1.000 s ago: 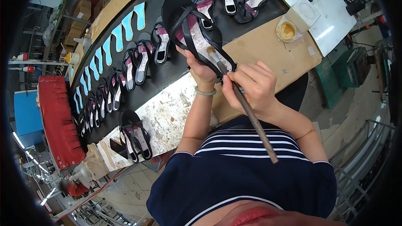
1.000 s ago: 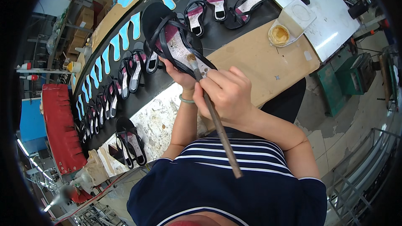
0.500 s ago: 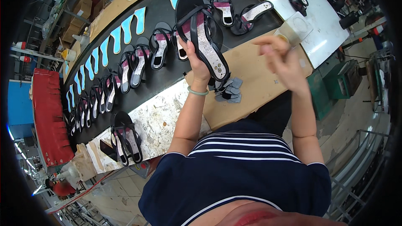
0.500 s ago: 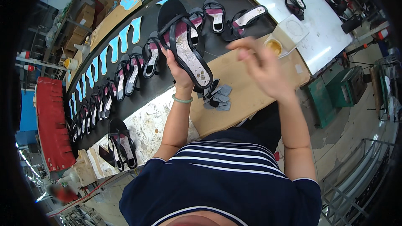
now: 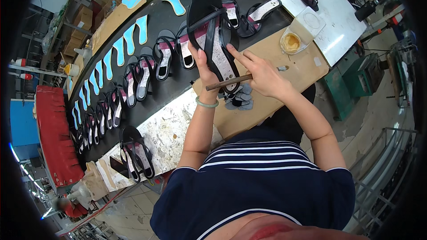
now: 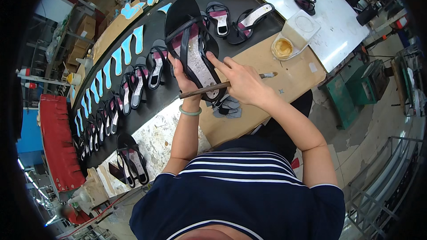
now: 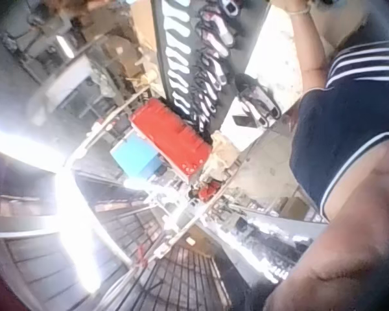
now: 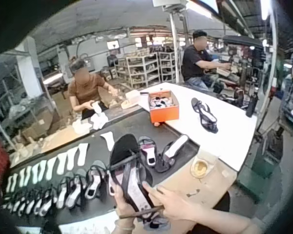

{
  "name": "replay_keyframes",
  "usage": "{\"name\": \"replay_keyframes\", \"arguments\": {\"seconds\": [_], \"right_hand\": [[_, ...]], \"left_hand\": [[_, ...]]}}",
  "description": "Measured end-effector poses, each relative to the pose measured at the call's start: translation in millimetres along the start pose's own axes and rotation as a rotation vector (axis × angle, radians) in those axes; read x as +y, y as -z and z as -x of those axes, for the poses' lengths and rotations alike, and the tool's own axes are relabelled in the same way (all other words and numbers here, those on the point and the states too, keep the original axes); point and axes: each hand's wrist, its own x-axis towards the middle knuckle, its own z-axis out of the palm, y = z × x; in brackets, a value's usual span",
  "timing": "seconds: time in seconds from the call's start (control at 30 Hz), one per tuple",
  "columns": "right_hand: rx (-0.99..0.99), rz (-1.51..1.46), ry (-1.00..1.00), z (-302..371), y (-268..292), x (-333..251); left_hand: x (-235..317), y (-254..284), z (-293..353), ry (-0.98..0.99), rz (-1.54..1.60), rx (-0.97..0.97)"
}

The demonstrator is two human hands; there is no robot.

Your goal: Applying adhesive to the interior components of shoe soles using a manual brush.

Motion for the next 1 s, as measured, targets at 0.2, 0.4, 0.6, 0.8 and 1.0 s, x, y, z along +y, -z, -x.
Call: {"name": "replay_keyframes", "arguments": {"seconds": [0.2,0.4,0.6,0.8,1.0], "right_hand": [[-0.046,0.061,-0.055,15.3,11.4,-3.2],[-0.005,0.181,-0.048,42.3,14.0,42.2],[-0.354,0.566,-0.395,75.5,-31.1,98.5],[-0.385,0.568,-0.370,129.5,-16.9,97.3],[-0.459,0.468,-0.326,144.9,29.7,99.1]], "left_hand": [[-3.2,4.1,1.8,0.069,0.021,0.010],[3.9,13.6,-16.5,-0.053,-0.116,0.020],[17.7,29.3,-35.5,-0.129,-0.220,0.109],[48.7,38.8,-37.6,-0.191,-0.235,0.032],[48.6,27.4,-41.9,-0.201,-0.199,0.045]]}}
